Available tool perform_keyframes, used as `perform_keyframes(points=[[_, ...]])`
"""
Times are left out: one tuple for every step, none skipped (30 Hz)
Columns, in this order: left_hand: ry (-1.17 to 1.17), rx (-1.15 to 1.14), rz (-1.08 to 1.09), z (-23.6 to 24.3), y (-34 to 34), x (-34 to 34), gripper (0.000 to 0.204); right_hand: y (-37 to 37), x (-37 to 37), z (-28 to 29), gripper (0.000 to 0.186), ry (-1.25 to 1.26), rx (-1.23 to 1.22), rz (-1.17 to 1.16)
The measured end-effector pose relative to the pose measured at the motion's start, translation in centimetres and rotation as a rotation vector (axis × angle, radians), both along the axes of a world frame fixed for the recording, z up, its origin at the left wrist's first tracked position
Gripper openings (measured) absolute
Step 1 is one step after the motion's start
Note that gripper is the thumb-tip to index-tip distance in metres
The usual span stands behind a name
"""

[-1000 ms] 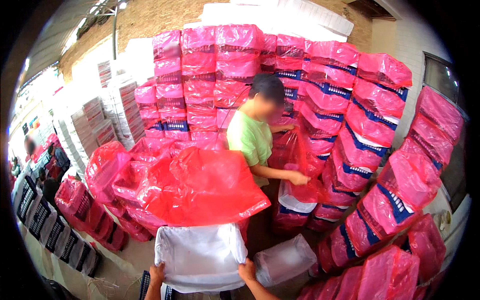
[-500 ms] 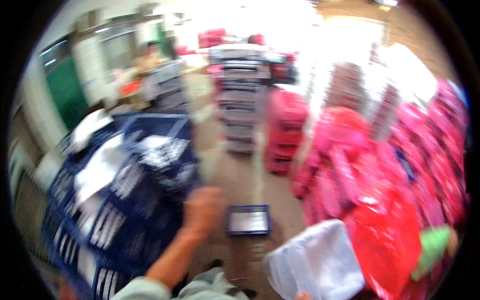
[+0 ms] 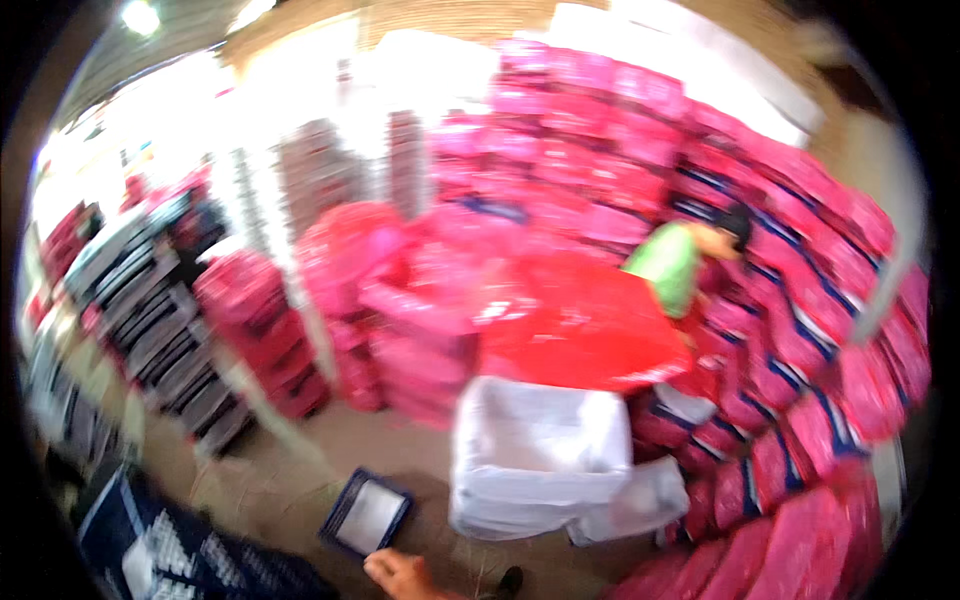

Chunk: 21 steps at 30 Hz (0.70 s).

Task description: The person repeatedly picks up white plastic bags and lines blue plastic crates with them. The person then places the lined crates into a stack of pink-wrapped bundles. The task is performed continuously in a warehouse environment.

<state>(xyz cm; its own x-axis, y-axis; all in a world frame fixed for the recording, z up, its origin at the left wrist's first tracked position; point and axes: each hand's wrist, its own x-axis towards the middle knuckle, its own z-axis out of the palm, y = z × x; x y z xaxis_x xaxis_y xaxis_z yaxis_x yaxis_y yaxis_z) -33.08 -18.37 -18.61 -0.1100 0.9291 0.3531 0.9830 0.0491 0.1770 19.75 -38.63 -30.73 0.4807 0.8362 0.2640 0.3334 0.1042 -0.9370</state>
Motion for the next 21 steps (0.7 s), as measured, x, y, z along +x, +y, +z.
perform_keyframes(points=[[0.015, -0.006, 0.031, -0.4, -1.0, -5.1, 0.020, 0.6, -1.5, -0.8, 0.022, -0.068, -0.060, 0.008], [0.055, -0.032, 0.072, 0.1, -3.4, -9.5, 0.020, 1.0, -3.8, -1.4, 0.022, -0.119, -0.132, 0.043], [0.092, -0.053, 0.091, 1.2, -4.8, -12.3, 0.020, 1.3, -4.2, -4.3, 0.019, -0.024, -0.077, 0.064], [0.111, -0.068, 0.093, 2.4, -5.1, -14.2, 0.020, 2.4, -4.6, -1.5, 0.018, -0.129, -0.083, 0.022], [0.090, -0.071, 0.084, 2.2, -5.0, -15.1, 0.020, 1.7, -3.9, -1.2, 0.018, -0.099, -0.109, -0.060], [0.056, -0.036, 0.097, 3.6, -5.9, -16.4, 0.020, 1.5, -3.8, -0.8, 0.019, -0.052, -0.125, -0.102], [-0.002, 0.007, 0.119, 5.4, -7.5, -18.1, 0.021, 1.7, -4.4, -0.6, 0.019, 0.000, -0.139, -0.107], [-0.090, 0.068, 0.131, 7.3, -9.1, -19.2, 0.022, 1.4, -5.7, 0.4, 0.020, 0.082, -0.153, -0.079], [-0.181, 0.143, 0.119, 8.6, -10.4, -20.4, 0.022, 1.3, -8.2, 3.4, 0.018, 0.118, -0.120, 0.099], [-0.394, 0.148, 0.245, 11.4, -9.8, -17.0, 0.022, 1.7, -10.3, 6.7, 0.016, 0.131, -0.073, 0.203], [-0.597, 0.237, 0.243, 12.8, -10.7, -16.6, 0.024, 2.1, -12.0, 8.9, 0.020, 0.022, -0.062, 0.375], [-0.687, 0.301, 0.330, 16.6, -14.4, -16.0, 0.026, 9.9, -14.3, 11.9, 0.022, -0.101, 0.105, 0.741], [-0.752, 0.342, 0.292, 18.7, -13.3, -13.4, 0.027, 10.9, -15.7, 11.8, 0.021, 0.220, 0.090, 0.783], [-0.817, 0.379, 0.248, 20.7, -12.1, -10.3, 0.028, 13.0, -17.0, 12.3, 0.023, 0.285, 0.029, 0.924], [-0.852, 0.390, 0.208, 21.6, -11.0, -7.7, 0.028, 15.3, -19.8, 16.1, 0.031, 0.348, -0.079, 1.097], [-0.892, 0.400, 0.187, 22.0, -10.7, -5.5, 0.029, 16.8, -22.5, 18.9, 0.041, 0.411, -0.201, 1.264], [-0.934, 0.421, 0.177, 22.3, -10.8, -3.0, 0.030, 17.8, -25.6, 20.8, 0.053, 0.492, -0.288, 1.421], [-0.870, 0.416, 0.154, 22.8, -10.4, -0.9, 0.030, 18.8, -28.3, 22.1, 0.069, 0.547, -0.311, 1.563], [-0.868, 0.433, 0.118, 23.2, -9.3, 1.4, 0.029, 19.7, -30.0, 23.2, 0.076, 0.730, -0.325, 1.672], [-0.865, 0.445, 0.075, 23.6, -8.0, 3.6, 0.029, 20.1, -30.5, 25.1, 0.066, 0.796, -0.320, 1.639], [-0.887, 0.404, 0.044, 24.5, -7.5, 5.5, 0.028, 21.0, -31.3, 25.1, 0.057, 0.861, -0.304, 1.693]])
